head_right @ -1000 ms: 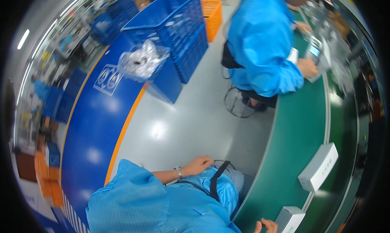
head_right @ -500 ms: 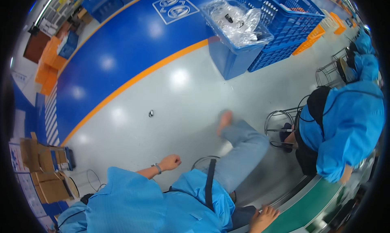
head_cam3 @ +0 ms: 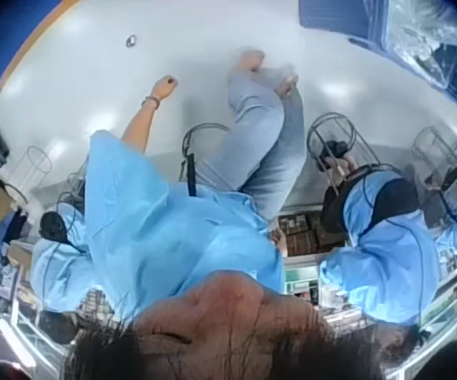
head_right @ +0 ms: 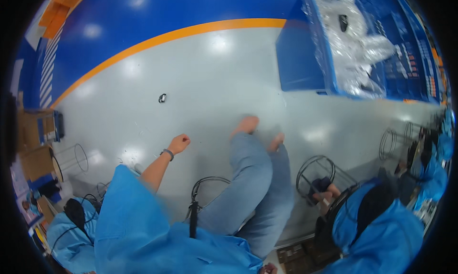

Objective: Applying labels and small components to white boxes on an electronics factory assembly line.

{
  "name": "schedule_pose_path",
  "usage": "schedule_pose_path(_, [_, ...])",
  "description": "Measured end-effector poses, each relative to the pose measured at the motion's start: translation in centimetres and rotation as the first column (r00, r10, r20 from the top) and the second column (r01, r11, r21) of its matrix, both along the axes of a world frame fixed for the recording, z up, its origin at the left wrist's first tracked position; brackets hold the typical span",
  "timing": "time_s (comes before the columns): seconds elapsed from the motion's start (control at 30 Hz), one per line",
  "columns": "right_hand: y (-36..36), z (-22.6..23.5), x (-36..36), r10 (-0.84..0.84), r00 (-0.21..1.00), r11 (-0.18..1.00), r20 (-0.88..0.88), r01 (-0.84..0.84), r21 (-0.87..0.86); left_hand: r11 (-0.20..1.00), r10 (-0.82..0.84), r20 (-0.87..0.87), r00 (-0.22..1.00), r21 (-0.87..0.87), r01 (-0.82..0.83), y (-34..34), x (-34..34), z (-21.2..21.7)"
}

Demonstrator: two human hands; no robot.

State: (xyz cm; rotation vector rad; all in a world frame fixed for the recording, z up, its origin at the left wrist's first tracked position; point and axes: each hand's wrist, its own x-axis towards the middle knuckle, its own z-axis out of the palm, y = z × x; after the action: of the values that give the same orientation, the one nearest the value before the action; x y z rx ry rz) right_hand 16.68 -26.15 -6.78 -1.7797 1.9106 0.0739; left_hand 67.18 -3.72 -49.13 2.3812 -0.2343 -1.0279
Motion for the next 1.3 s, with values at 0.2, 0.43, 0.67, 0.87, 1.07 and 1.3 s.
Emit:
schedule_pose_path(0.2, [-17.3, -10.1, 15.5, 0.269, 0.937, 0.942, 0.223, -0.304, 0.141, 0.974, -0.018, -0.020, 1.000, 0.227, 0.022, 1.4, 7.7, -7.7])
schedule_pose_path(0.43, [-20.7, -17.0, 21.7, 0.425, 0.881, 0.905, 0.207, -0.422, -0.061, 0.898, -0.055, 0.504, 0.862, 0.403, -0.178, 0.5, 20.8, -16.9])
schedule_pose_path(0.67, [-24.1, -21.0, 24.9, 0.481, 0.870, 0.876, 0.109, -0.483, -0.014, 0.753, 0.210, 0.528, 0.823, 0.450, -0.481, 3.9, 26.8, -23.7])
schedule_pose_path(0.87, [-24.2, -20.7, 25.5, 0.522, 0.846, 0.851, 0.114, -0.525, 0.001, 0.848, 0.162, 0.579, 0.799, 0.333, -0.412, 7.1, 23.4, -21.5])
schedule_pose_path(1.07, [-21.6, -19.4, 25.1, 0.559, 0.820, 0.829, 0.126, -0.553, -0.079, 0.538, 0.722, -0.146, 0.677, -0.497, -0.681, -18.1, 19.5, -5.4])
schedule_pose_path(1.3, [-19.2, -16.0, 25.1, 0.505, 0.829, 0.860, 0.239, -0.505, -0.066, 0.159, 0.673, 0.484, 0.560, -0.833, 0.529, -40.3, 15.8, 27.7])
